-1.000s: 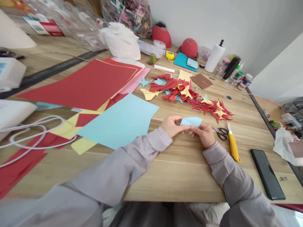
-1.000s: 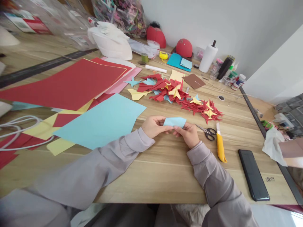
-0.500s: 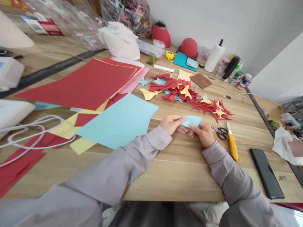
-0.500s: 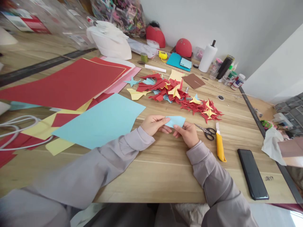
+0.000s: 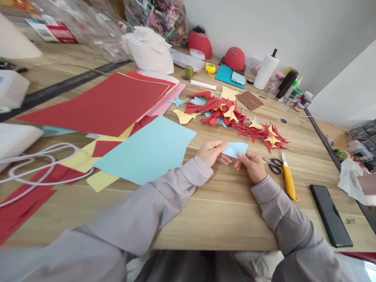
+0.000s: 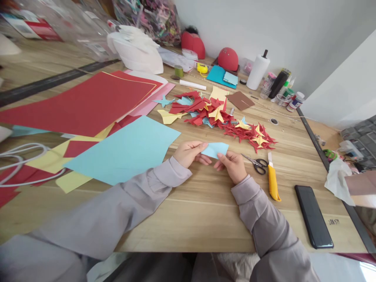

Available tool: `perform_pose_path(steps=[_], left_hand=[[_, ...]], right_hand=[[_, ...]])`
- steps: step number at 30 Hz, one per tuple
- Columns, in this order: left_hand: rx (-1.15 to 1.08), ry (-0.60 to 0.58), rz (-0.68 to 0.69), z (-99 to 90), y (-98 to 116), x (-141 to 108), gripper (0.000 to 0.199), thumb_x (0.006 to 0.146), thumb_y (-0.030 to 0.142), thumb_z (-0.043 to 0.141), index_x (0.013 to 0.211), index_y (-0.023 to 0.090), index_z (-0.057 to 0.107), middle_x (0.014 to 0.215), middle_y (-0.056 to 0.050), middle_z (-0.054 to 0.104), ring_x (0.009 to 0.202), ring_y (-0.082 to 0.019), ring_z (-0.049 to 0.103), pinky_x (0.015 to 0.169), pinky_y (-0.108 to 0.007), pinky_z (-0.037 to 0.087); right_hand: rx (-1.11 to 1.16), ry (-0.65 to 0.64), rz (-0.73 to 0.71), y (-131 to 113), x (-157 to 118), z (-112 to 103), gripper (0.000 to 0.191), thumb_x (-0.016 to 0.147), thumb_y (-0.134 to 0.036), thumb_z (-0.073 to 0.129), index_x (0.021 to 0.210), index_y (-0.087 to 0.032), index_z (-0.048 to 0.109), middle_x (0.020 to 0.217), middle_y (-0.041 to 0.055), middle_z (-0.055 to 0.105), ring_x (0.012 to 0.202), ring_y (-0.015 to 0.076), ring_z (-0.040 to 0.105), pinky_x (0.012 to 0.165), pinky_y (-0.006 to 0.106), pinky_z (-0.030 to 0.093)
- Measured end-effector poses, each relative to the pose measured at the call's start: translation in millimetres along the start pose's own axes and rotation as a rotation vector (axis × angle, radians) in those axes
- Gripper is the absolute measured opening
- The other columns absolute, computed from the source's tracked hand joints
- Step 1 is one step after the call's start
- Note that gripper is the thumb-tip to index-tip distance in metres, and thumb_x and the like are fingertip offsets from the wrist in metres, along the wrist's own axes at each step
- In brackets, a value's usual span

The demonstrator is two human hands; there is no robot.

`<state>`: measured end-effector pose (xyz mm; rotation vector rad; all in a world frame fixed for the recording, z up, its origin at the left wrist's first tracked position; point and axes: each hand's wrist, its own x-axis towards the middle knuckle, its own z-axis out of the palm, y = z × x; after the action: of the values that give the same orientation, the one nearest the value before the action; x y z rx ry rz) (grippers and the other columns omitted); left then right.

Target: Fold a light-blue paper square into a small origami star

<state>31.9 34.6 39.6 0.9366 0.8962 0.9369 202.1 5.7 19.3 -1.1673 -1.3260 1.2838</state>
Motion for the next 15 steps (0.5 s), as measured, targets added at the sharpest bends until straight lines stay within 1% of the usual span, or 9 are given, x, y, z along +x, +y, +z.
perform_pose_path(steps=[5, 8, 10, 12, 15], left_hand=[[-0.002, 0.012, 0.018, -0.2, 0.4, -0.1, 0.025, 0.076, 0.033, 0.068, 0.071, 0.01, 0.062, 0.056, -0.004, 0.065, 0.05, -0.018, 0.067, 0.048, -0.026, 0.056], [-0.011, 0.028, 0.045, -2.2, 1.4, 0.2, 0.027, 0.071, 0.034, 0.071, 0.063, 0.011, 0.06, 0.052, -0.001, 0.061, 0.048, -0.018, 0.065, 0.047, -0.027, 0.056], [0.023, 0.027, 0.061, -3.6, 2.5, 0.0, 0.027, 0.069, 0.034, 0.071, 0.058, 0.011, 0.06, 0.05, 0.0, 0.06, 0.046, -0.018, 0.064, 0.047, -0.028, 0.057], [0.081, 0.007, 0.077, -4.0, 2.6, -1.3, 0.025, 0.068, 0.032, 0.071, 0.058, 0.012, 0.061, 0.05, 0.0, 0.061, 0.046, -0.017, 0.064, 0.048, -0.027, 0.057], [0.179, -0.09, 0.106, -2.4, -1.3, -4.6, 0.021, 0.07, 0.031, 0.067, 0.059, 0.013, 0.064, 0.052, -0.001, 0.063, 0.047, -0.017, 0.064, 0.047, -0.025, 0.055]], right_hand=[[-0.004, 0.021, 0.001, 2.5, 0.8, -1.0, 0.037, 0.075, -0.053, 0.067, 0.065, -0.017, 0.063, 0.054, 0.0012, 0.066, 0.042, 0.0103, 0.055, 0.045, 0.023, 0.046], [-0.013, 0.019, 0.008, 1.1, -0.1, 0.2, 0.039, 0.074, -0.054, 0.067, 0.062, -0.017, 0.062, 0.053, 0.0016, 0.065, 0.042, 0.0108, 0.055, 0.045, 0.023, 0.046], [-0.016, 0.015, 0.01, -0.7, -0.8, 1.4, 0.041, 0.073, -0.055, 0.067, 0.06, -0.017, 0.062, 0.051, 0.0015, 0.064, 0.043, 0.0113, 0.055, 0.046, 0.024, 0.047], [-0.008, 0.013, 0.008, -2.6, -1.3, 2.3, 0.041, 0.072, -0.056, 0.068, 0.06, -0.017, 0.063, 0.05, 0.0005, 0.062, 0.045, 0.0117, 0.055, 0.048, 0.025, 0.047], [-0.026, 0.068, -0.002, -4.1, -1.3, 2.6, 0.035, 0.064, -0.05, 0.076, 0.066, -0.017, 0.065, 0.053, -0.0019, 0.061, 0.047, 0.0099, 0.051, 0.046, 0.023, 0.043]])
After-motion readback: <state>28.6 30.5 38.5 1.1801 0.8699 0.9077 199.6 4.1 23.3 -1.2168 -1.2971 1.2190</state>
